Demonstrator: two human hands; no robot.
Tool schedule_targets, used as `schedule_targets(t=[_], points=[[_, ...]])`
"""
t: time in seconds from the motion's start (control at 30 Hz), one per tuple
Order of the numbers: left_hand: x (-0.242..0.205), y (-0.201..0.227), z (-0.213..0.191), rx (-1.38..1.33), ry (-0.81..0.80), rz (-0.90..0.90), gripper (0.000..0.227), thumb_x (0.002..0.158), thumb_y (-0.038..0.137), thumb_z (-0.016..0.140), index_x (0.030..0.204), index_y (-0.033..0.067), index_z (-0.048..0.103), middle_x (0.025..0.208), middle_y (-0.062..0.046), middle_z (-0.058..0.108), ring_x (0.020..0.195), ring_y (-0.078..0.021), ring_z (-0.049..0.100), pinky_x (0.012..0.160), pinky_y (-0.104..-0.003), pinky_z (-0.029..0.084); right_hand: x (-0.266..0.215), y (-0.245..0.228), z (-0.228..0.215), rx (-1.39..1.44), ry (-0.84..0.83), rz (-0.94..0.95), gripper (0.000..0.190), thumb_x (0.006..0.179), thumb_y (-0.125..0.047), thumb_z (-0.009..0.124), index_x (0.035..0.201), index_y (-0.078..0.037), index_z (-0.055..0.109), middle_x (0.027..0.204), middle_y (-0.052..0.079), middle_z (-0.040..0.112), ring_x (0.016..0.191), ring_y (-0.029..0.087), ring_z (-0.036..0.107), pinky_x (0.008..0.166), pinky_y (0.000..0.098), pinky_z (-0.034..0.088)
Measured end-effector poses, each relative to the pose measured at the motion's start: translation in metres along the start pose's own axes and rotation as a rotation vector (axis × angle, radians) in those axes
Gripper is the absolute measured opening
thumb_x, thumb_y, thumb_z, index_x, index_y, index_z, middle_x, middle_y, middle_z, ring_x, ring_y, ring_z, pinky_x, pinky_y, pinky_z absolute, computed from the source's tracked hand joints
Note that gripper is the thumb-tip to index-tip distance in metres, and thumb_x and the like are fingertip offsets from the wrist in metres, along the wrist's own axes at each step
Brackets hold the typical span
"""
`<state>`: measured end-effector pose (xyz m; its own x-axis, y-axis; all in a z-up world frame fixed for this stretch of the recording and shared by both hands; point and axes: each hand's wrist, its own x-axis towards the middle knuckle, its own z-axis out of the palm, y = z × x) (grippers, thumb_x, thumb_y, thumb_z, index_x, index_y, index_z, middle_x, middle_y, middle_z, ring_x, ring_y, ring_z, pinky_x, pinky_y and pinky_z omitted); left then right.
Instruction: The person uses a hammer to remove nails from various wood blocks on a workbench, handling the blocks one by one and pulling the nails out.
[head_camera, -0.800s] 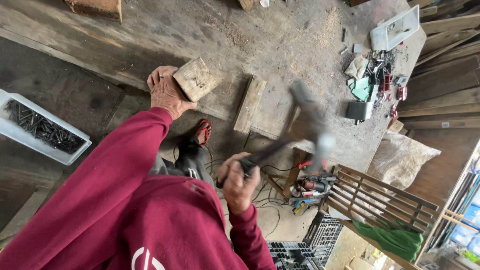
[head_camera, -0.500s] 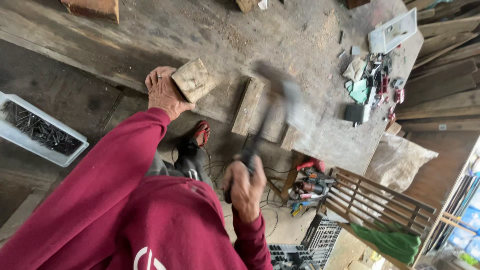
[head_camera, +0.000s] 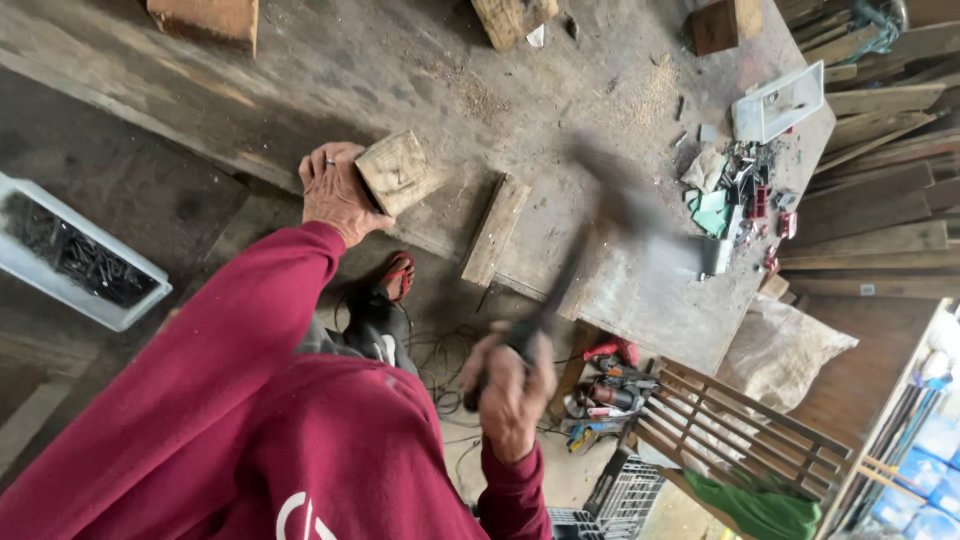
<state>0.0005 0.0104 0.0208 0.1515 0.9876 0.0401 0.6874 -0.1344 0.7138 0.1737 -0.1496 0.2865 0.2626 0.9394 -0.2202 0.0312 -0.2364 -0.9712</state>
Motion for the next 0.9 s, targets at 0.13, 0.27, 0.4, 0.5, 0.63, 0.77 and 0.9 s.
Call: schedule_targets(t=[0.13, 0.27, 0.4, 0.5, 0.63, 0.77, 0.9], points=[[-0.004, -0.005, 0.003, -0.043, 0.024, 0.021, 0.109, 0.053, 0.043, 0.096, 0.138, 0.0157, 0.033, 0.137, -0.011, 0.042, 0.133, -0.0318, 0.035, 0.115, -0.052, 0.021, 0.009, 0.018, 0.018, 0.19, -0.056, -0.498, 0.054, 0.098, -0.057, 0.058, 0.108, -0.004, 0.057, 0.071, 0.007, 0.057, 0.057, 0.02, 0.056, 0.048, 0.0335, 0.05], [-0.001, -0.006, 0.007, -0.042, 0.008, -0.003, 0.11, 0.053, 0.045, 0.097, 0.136, 0.0143, 0.032, 0.135, -0.012, 0.041, 0.131, -0.0331, 0.034, 0.114, -0.054, 0.02, 0.015, 0.044, 0.045, -0.432, -0.069, -0.016, 0.028, 0.111, -0.031, 0.059, 0.11, -0.003, 0.058, 0.084, 0.009, 0.062, 0.067, 0.019, 0.057, 0.058, 0.0317, 0.048], [-0.004, -0.001, 0.008, 0.008, 0.032, -0.022, 0.112, 0.054, 0.047, 0.097, 0.138, 0.0131, 0.032, 0.137, -0.013, 0.041, 0.132, -0.0342, 0.035, 0.115, -0.055, 0.02, 0.018, 0.01, 0.021, -0.148, -0.018, 0.183, 0.015, 0.103, -0.019, 0.054, 0.099, -0.005, 0.057, 0.068, 0.006, 0.058, 0.052, 0.014, 0.054, 0.045, 0.0271, 0.044], [0.003, -0.002, 0.003, -0.014, 0.043, 0.002, 0.116, 0.047, 0.045, 0.097, 0.139, 0.0137, 0.033, 0.136, -0.01, 0.044, 0.134, -0.0333, 0.036, 0.115, -0.054, 0.02, 0.018, -0.014, 0.005, 0.026, 0.01, -0.297, 0.022, 0.105, -0.028, 0.06, 0.1, -0.007, 0.057, 0.073, 0.008, 0.061, 0.057, 0.018, 0.057, 0.05, 0.031, 0.048], [0.0, 0.002, 0.002, -0.036, 0.041, 0.002, 0.114, 0.052, 0.047, 0.097, 0.14, 0.0143, 0.033, 0.138, -0.011, 0.044, 0.135, -0.0325, 0.036, 0.115, -0.054, 0.02, 0.024, 0.002, 0.015, -0.198, -0.206, -0.556, 0.029, 0.104, -0.035, 0.059, 0.103, -0.008, 0.067, 0.08, 0.012, 0.064, 0.062, 0.017, 0.059, 0.06, 0.029, 0.049], [0.006, 0.009, 0.0, 0.126, -0.136, -0.119, 0.109, 0.053, 0.054, 0.098, 0.132, 0.0141, 0.035, 0.13, -0.014, 0.044, 0.129, -0.0374, 0.035, 0.113, -0.055, 0.019, 0.03, 0.032, 0.041, -0.504, -0.042, 0.168, 0.031, 0.103, -0.03, 0.067, 0.109, 0.001, 0.063, 0.078, 0.007, 0.06, 0.065, 0.014, 0.054, 0.056, 0.0299, 0.046], [0.012, 0.01, -0.003, -0.014, 0.031, -0.053, 0.109, 0.05, 0.047, 0.098, 0.132, 0.0156, 0.034, 0.132, -0.01, 0.044, 0.132, -0.0329, 0.036, 0.111, -0.054, 0.02, 0.024, 0.003, 0.015, -0.172, 0.108, 0.073, 0.027, 0.101, -0.03, 0.059, 0.107, -0.003, 0.061, 0.07, 0.005, 0.062, 0.051, 0.013, 0.055, 0.043, 0.0286, 0.044]])
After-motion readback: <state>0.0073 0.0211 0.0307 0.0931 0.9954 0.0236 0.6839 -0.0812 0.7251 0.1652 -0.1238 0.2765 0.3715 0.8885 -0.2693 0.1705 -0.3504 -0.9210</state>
